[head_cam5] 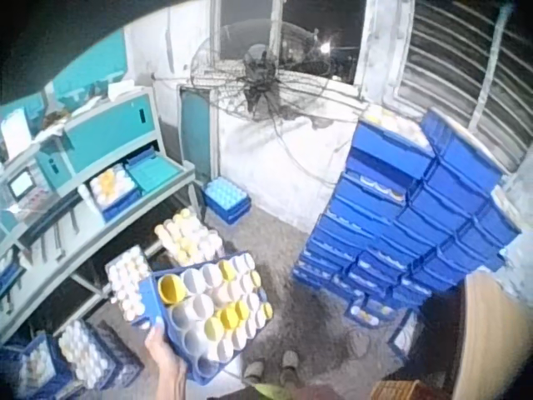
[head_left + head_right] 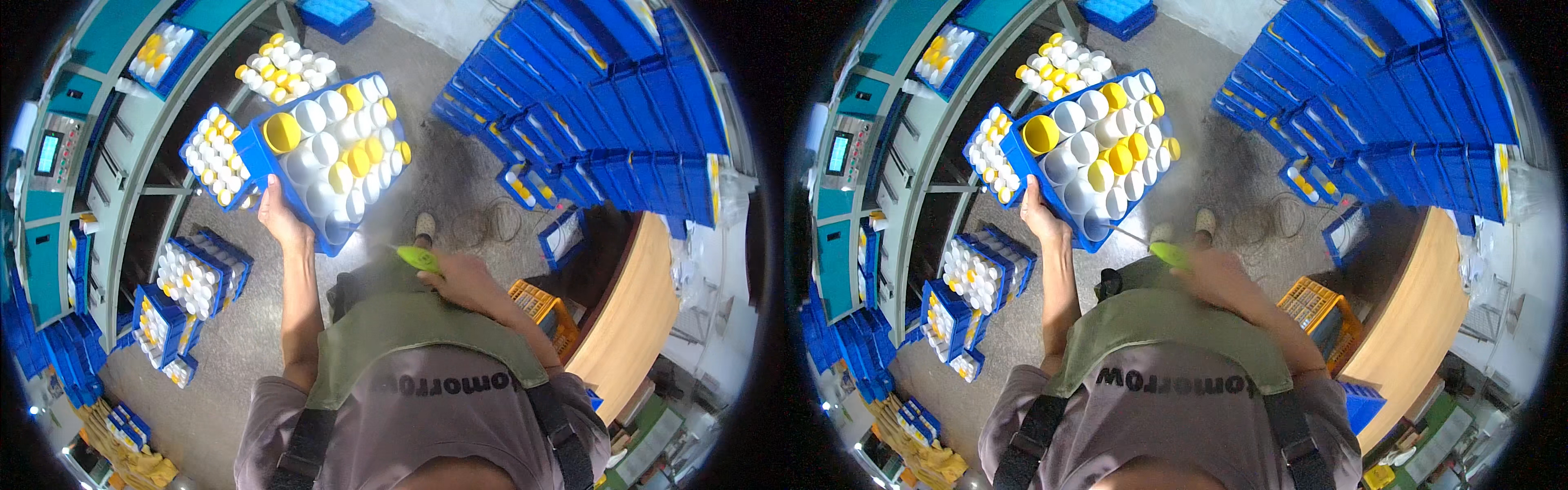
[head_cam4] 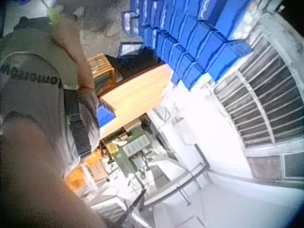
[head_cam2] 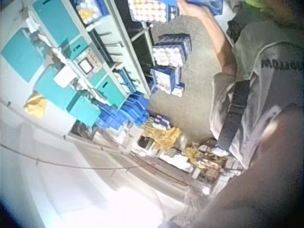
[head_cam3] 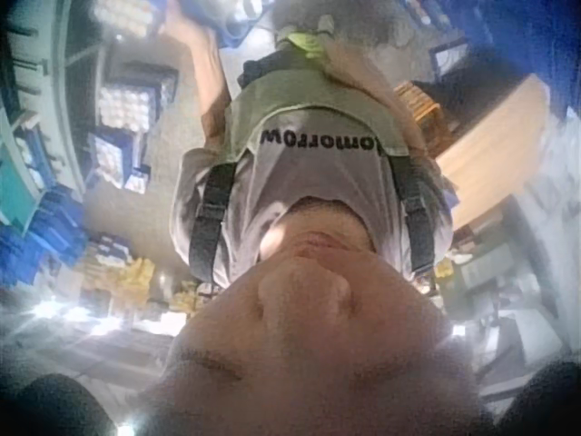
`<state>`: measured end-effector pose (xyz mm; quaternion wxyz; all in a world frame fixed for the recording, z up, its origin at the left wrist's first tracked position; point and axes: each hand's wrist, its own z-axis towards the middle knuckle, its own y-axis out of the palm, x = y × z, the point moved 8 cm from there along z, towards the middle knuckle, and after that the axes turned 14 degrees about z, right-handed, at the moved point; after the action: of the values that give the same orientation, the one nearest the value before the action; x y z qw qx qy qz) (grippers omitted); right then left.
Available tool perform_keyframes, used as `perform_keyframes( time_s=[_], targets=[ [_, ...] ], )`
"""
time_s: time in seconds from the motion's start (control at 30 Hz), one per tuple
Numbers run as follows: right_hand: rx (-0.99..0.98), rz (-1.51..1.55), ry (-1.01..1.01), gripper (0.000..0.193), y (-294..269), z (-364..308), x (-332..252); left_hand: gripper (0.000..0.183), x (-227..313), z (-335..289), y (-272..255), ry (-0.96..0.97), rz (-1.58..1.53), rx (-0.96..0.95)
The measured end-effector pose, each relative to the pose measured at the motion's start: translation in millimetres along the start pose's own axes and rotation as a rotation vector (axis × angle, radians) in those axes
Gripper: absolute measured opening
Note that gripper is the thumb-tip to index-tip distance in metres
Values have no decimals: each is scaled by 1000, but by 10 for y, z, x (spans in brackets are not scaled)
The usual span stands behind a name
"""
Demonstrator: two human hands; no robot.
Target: The person sorts white and yellow capsules from blue trays into a larger blue bin, then uses a handheld scanner on the bin. They write on a notepad and clipboard, then continue sorting capsules into trays.
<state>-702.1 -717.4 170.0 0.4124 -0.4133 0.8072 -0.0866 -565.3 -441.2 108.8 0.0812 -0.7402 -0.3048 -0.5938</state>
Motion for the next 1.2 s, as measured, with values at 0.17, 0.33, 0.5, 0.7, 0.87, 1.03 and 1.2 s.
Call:
perform_keyframes(
  time_s=[0.17,0.33,0.5,0.7,0.87,1.03,1.2],
  targets=[
    [164,41,56,45,-302,-170,387,33,-129,-98,-7,-67,-14,-139],
    [276,129,68,44,-539,-253,1065,40,-251,-275,179,-131,-83,-275],
    [414,242,218,47,-961,-625,1986,45,-289,-629,446,-173,-92,-388],
    [600,240,209,49,-1370,-922,2373,43,-275,-969,594,-168,-23,-416],
    [573,155,190,50,-1428,-1013,2431,39,-280,-1148,703,-166,-17,-461],
    [445,162,97,48,-1277,-1094,2316,35,-308,-1267,740,-135,-6,-457],
    [382,163,-29,46,-1102,-1091,1880,33,-388,-1324,768,-163,-38,-454]
  ],
)
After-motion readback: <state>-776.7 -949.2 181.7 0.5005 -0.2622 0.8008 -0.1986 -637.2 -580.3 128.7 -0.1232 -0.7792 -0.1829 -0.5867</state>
